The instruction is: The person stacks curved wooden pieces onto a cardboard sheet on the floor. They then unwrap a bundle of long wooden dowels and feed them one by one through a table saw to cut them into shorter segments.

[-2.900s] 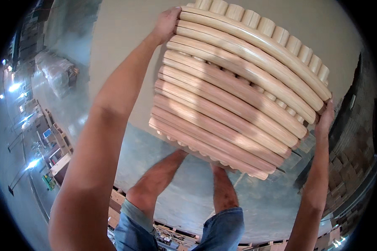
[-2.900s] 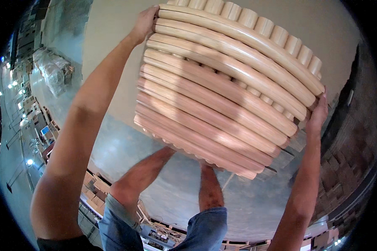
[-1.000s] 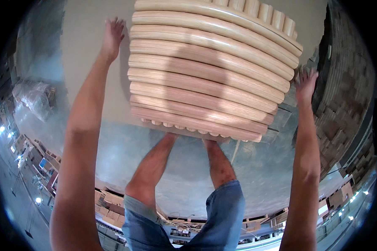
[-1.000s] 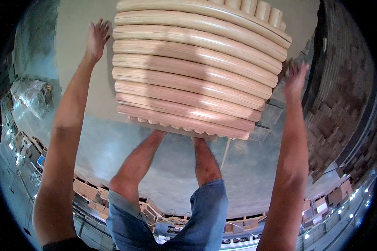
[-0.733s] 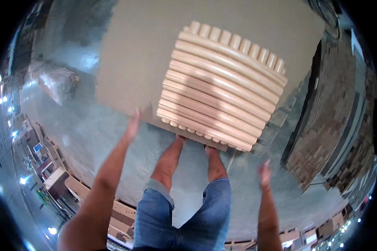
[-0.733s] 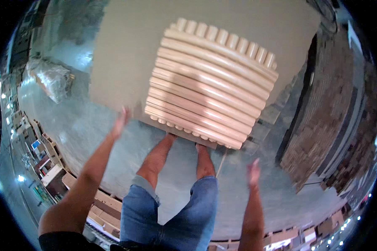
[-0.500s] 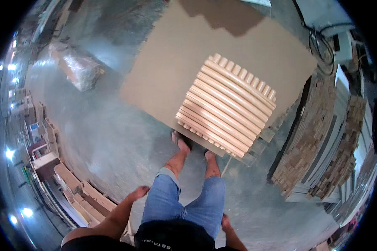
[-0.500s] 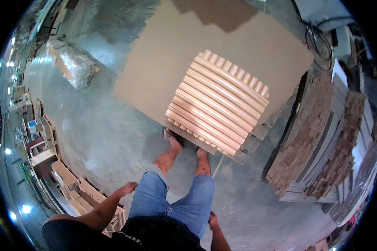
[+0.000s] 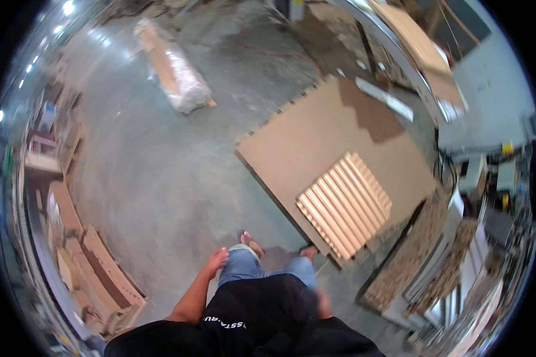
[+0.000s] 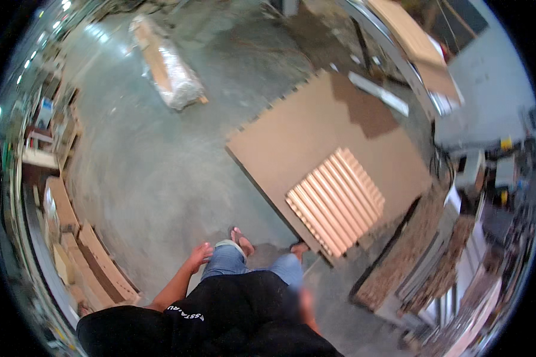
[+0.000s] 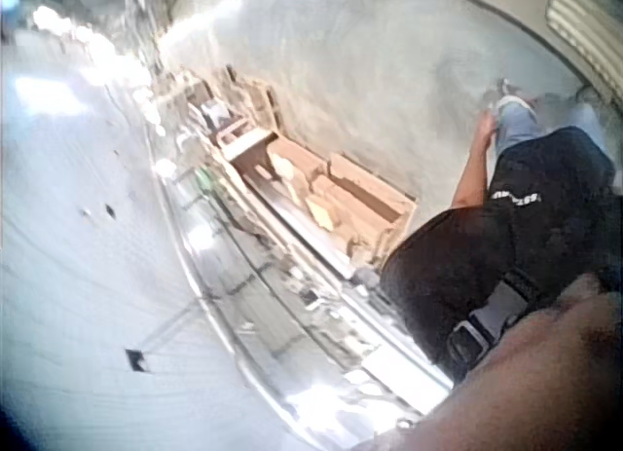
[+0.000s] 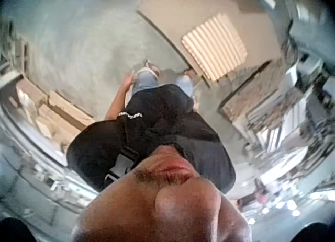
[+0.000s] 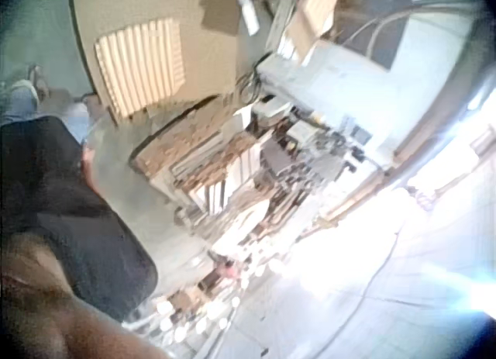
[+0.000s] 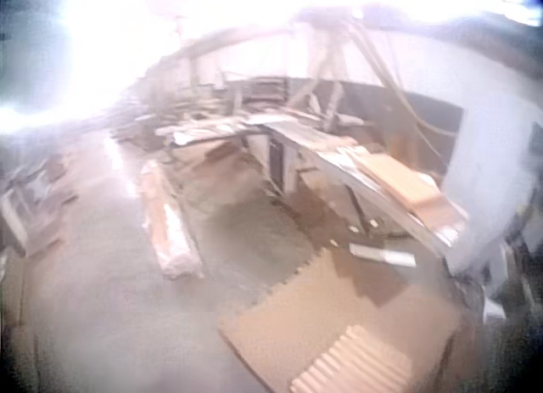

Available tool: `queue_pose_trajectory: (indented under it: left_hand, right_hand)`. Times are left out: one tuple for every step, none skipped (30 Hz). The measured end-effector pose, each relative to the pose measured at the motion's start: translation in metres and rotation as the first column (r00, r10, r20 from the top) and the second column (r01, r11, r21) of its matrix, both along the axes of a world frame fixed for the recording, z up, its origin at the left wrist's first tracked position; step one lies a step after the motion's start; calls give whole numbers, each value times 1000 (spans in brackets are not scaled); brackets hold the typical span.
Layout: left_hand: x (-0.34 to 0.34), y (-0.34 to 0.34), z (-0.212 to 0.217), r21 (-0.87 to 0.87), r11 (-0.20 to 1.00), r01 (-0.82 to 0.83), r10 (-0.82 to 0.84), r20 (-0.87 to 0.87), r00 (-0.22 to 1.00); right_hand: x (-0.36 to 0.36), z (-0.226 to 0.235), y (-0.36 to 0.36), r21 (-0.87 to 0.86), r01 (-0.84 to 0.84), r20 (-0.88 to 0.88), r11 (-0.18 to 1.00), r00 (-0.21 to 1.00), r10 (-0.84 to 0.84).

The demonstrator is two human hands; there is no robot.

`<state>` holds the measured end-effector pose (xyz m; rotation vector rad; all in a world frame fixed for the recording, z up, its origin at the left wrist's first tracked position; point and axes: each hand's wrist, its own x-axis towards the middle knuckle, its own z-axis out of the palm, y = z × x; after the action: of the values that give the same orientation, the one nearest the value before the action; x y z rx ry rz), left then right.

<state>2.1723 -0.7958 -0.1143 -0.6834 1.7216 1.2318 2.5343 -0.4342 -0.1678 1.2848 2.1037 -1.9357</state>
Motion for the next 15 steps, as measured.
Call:
queue_pose_trajectory:
  left_hand:
    - [3,-19,19,11,995,-104,104,0,995]
    - [17,-51,23,13,982,-191,191,15,982]
    - [27,-88,23,14,964,-264,264,26,964]
    - [38,-124,26,-18,948,-317,317,30,948]
    - [29,-139,24,-25,955,-297,298,58,953]
    - [12,-149,31,-27,966,-257,258,58,964]
    - [0,-159,32,-28,974,-224,226,62,972]
    - [-23,-156,31,-31,986,-163,164,65,984]
    - [-22,-173,25,-49,972,-228,230,37,973]
    - [-40,-186,22,-72,964,-258,258,0,966]
    - [-61,-193,20,-88,961,-261,260,-28,965]
    - [-92,-188,25,-63,964,-259,256,-58,965]
    - [-127,-175,28,-41,965,-259,255,-89,963]
    - [-156,-169,36,-52,964,-260,251,-133,959]
    - [-184,-152,34,4,967,-256,254,-150,955]
  right_hand:
    - [2,-40,6,41,-61,-6,997,998,61]
    - [-1,-86,18,91,-157,-11,983,987,158]
    - [-7,-130,27,136,-252,-13,958,967,256]
    - [-58,-140,25,239,-401,-37,884,906,421]
    - [-94,-134,27,375,-460,-33,805,861,508]
    - [-121,-116,23,479,-515,6,711,812,584]
    - [-150,-88,23,566,-574,73,591,749,658]
    - [-167,-66,24,645,-593,137,482,710,691]
    - [-218,-28,7,735,-559,99,385,650,754]
    - [-269,29,-18,822,-476,60,314,621,782]
    - [-312,94,-37,896,-370,40,247,620,784]
    - [-332,109,-46,907,-342,15,247,613,790]
    - [-349,125,-55,916,-316,-7,247,604,797]
    - [-377,133,-69,916,-286,-62,281,591,804]
    - [-404,138,-66,932,-244,-83,270,579,811]
